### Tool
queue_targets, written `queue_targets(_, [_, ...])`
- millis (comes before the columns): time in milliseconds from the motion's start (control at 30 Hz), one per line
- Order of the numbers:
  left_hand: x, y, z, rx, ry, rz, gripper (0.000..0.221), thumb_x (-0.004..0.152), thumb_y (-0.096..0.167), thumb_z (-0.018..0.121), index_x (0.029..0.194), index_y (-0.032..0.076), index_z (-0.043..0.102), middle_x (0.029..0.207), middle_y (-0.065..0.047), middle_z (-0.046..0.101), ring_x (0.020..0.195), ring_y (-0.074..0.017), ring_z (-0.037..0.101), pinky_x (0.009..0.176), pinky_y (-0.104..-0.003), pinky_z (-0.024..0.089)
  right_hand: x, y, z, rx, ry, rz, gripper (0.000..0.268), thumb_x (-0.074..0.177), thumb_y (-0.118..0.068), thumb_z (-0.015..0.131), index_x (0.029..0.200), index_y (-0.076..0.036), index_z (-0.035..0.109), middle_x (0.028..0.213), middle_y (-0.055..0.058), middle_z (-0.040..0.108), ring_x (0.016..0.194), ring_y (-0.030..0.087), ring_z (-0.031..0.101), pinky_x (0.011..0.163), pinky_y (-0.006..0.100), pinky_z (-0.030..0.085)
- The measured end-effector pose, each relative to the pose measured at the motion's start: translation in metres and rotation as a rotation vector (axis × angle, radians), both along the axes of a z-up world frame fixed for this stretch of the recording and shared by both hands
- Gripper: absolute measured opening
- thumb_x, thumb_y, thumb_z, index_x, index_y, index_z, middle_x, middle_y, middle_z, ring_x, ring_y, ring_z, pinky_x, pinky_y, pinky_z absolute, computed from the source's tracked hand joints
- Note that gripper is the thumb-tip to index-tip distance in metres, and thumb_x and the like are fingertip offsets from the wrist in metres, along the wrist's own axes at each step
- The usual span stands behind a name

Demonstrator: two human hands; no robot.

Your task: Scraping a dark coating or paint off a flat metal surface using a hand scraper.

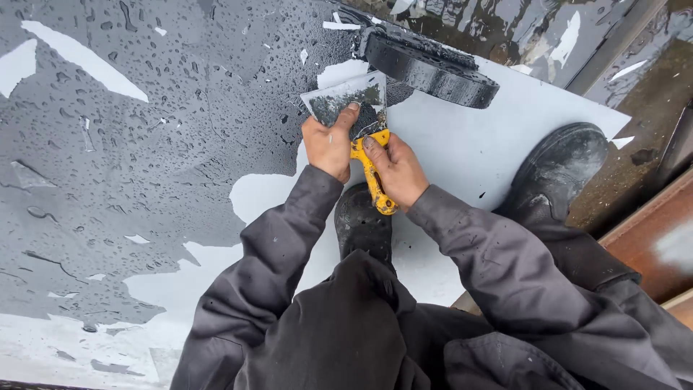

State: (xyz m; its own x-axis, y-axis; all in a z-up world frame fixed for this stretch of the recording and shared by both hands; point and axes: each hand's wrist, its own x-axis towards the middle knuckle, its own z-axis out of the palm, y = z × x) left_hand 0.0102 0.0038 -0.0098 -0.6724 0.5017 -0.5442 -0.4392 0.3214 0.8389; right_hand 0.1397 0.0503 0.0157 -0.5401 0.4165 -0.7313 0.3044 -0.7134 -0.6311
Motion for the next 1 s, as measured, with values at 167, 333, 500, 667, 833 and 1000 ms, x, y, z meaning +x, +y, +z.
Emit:
queue_targets(167, [-0.011, -0.030, 0.045, 0.090, -0.267, 0.112, 0.019, 0.092, -0.004, 0.067, 0.110, -0.007, 0.070, 0.104, -0.011, 0.075, 0.091, -0.0176, 0.070, 0.084, -0.034, 0.057, 0.004, -0.024, 0.024, 0.072, -0.073, 0.078, 0.034, 0.107, -0.033, 0.057, 0.119, -0.002, 0.059, 0.103, 0.004, 0.069, 0.089, 0.007, 0.062, 0.077, 0.026, 0.054])
queue_targets(333, [0.003, -0.048, 0.044, 0.054, -0.171, 0.159, 0.020, 0.092, -0.002, 0.068, 0.111, -0.006, 0.069, 0.104, -0.009, 0.074, 0.091, -0.0161, 0.069, 0.085, -0.032, 0.056, 0.013, -0.040, 0.015, -0.018, 0.002, 0.155, 0.037, 0.105, -0.035, 0.058, 0.121, -0.002, 0.060, 0.101, 0.004, 0.069, 0.087, 0.007, 0.061, 0.076, 0.027, 0.054])
queue_targets(500, [0.005, -0.016, 0.021, -0.007, 0.023, 0.123, 0.012, 0.094, -0.002, 0.070, 0.104, -0.009, 0.071, 0.098, -0.011, 0.075, 0.085, -0.0168, 0.066, 0.081, -0.031, 0.054, 0.010, -0.007, 0.009, -0.099, 0.083, 0.077, 0.040, 0.106, -0.039, 0.055, 0.122, -0.003, 0.061, 0.096, 0.001, 0.067, 0.081, 0.005, 0.059, 0.068, 0.025, 0.051])
queue_targets(667, [0.004, -0.024, 0.026, 0.018, -0.049, 0.081, 0.010, 0.096, -0.002, 0.069, 0.102, -0.009, 0.072, 0.095, -0.011, 0.074, 0.082, -0.0159, 0.066, 0.077, -0.031, 0.054, 0.019, -0.020, 0.007, -0.190, -0.019, 0.103, 0.043, 0.111, -0.040, 0.052, 0.132, -0.003, 0.059, 0.090, 0.010, 0.066, 0.063, 0.018, 0.059, 0.051, 0.035, 0.051])
queue_targets(833, [0.010, -0.054, 0.042, -0.026, -0.115, 0.095, 0.017, 0.092, -0.003, 0.066, 0.108, -0.006, 0.071, 0.100, -0.008, 0.075, 0.086, -0.0144, 0.068, 0.079, -0.030, 0.056, 0.024, -0.048, 0.007, -0.111, 0.121, 0.095, 0.045, 0.107, -0.039, 0.054, 0.131, -0.001, 0.056, 0.110, 0.004, 0.069, 0.096, 0.005, 0.063, 0.081, 0.023, 0.054])
queue_targets(1000, [0.007, -0.033, 0.028, 0.021, 0.008, 0.084, 0.019, 0.092, -0.004, 0.067, 0.111, -0.006, 0.070, 0.104, -0.008, 0.074, 0.091, -0.0142, 0.067, 0.084, -0.029, 0.055, 0.017, -0.028, 0.005, -0.158, 0.054, 0.093, 0.045, 0.106, -0.040, 0.053, 0.129, -0.002, 0.057, 0.103, 0.004, 0.068, 0.085, 0.006, 0.062, 0.071, 0.024, 0.055])
